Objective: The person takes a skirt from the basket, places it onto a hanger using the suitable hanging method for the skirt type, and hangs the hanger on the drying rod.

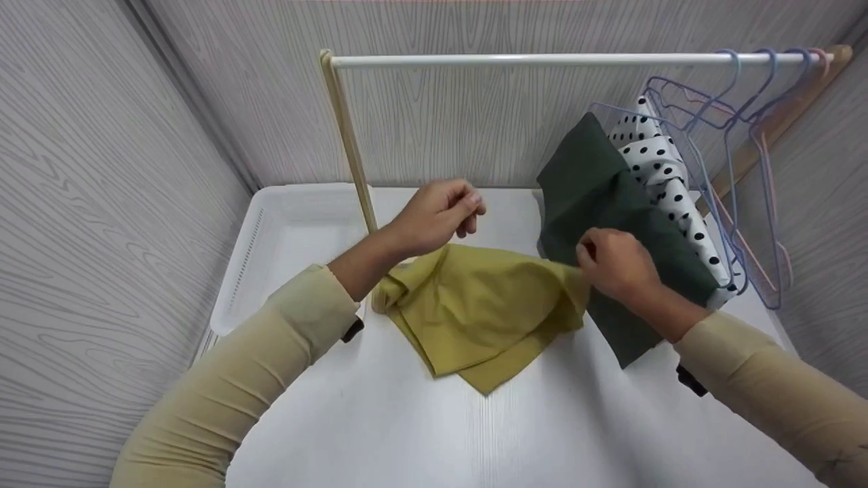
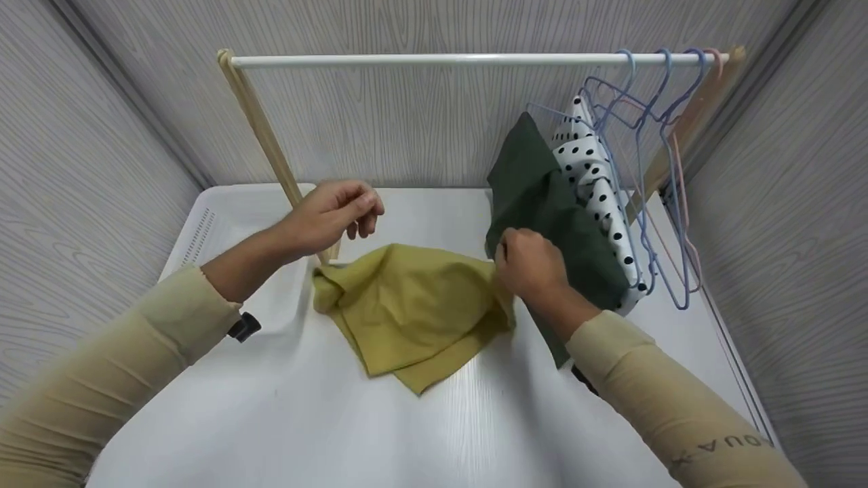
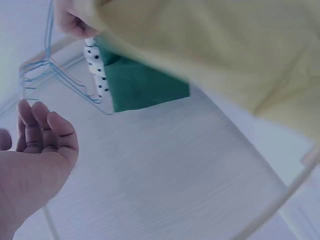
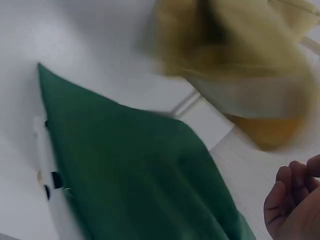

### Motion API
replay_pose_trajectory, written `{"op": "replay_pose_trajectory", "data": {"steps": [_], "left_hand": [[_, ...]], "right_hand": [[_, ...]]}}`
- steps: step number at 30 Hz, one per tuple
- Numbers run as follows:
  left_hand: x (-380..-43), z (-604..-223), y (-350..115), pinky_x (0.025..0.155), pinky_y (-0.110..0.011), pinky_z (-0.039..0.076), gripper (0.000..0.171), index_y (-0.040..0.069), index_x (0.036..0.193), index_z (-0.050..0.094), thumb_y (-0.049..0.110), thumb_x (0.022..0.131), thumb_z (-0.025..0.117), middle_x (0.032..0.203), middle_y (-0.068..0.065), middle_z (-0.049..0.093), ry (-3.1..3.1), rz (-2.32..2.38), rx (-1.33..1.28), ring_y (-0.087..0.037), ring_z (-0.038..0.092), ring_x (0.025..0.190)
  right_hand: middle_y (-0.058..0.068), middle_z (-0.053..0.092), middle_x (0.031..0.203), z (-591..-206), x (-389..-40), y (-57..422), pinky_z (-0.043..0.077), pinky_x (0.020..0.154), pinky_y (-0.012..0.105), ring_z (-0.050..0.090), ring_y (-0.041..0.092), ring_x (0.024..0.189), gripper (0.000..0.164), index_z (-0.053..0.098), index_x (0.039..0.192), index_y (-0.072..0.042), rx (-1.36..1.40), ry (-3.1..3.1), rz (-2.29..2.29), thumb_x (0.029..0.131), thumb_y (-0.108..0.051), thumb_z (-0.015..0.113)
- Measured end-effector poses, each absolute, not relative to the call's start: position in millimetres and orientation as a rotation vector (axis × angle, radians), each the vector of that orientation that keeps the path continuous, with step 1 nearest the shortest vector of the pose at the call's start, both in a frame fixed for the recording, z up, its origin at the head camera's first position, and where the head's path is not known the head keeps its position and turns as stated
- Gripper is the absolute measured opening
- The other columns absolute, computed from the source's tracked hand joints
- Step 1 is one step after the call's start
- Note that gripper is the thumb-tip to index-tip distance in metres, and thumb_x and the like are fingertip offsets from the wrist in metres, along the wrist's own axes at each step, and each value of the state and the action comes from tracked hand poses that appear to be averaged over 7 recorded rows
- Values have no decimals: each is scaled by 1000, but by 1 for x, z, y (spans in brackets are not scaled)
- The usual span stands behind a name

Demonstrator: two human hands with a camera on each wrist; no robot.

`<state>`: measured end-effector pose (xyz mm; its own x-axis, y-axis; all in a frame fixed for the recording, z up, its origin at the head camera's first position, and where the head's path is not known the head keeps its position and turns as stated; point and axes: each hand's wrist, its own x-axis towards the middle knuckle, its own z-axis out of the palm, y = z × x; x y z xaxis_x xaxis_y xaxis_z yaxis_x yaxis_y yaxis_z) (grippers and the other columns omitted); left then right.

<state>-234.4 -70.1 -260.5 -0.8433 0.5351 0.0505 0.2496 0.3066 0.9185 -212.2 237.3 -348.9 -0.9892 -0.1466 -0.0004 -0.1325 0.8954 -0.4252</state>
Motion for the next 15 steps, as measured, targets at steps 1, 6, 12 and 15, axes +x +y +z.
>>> {"op": "replay_pose_trajectory", "data": {"steps": [1,6,12,15], "left_hand": [[-235,-266,-75,73,-33,52,28,1,99,62,16,109,39,75,-1,59,2311,1536,696,-14,58,71],[-235,-289,-95,73,-32,52,27,0,99,61,14,108,40,75,-1,58,2335,1468,592,-14,58,71],[-237,-319,-110,67,-24,49,25,-3,101,62,12,107,42,73,0,58,2415,1363,499,-11,57,68],[-238,-336,-116,64,-22,47,25,-4,100,63,11,106,43,72,0,57,2443,1340,463,-10,56,67]], "right_hand": [[13,65,90,-353,-211,237,51,71,45,59,27,79,18,67,101,-2,-263,3034,-629,97,-15,56],[8,58,74,-376,-200,222,49,60,40,55,23,66,11,66,89,-4,-550,3083,-428,94,-12,59],[6,53,66,-412,-181,187,45,48,35,51,18,56,13,61,78,-6,-803,3123,-393,91,-8,63],[5,54,67,-430,-170,168,44,48,33,51,16,57,12,61,78,-7,-824,3101,-422,89,-8,65]]}}
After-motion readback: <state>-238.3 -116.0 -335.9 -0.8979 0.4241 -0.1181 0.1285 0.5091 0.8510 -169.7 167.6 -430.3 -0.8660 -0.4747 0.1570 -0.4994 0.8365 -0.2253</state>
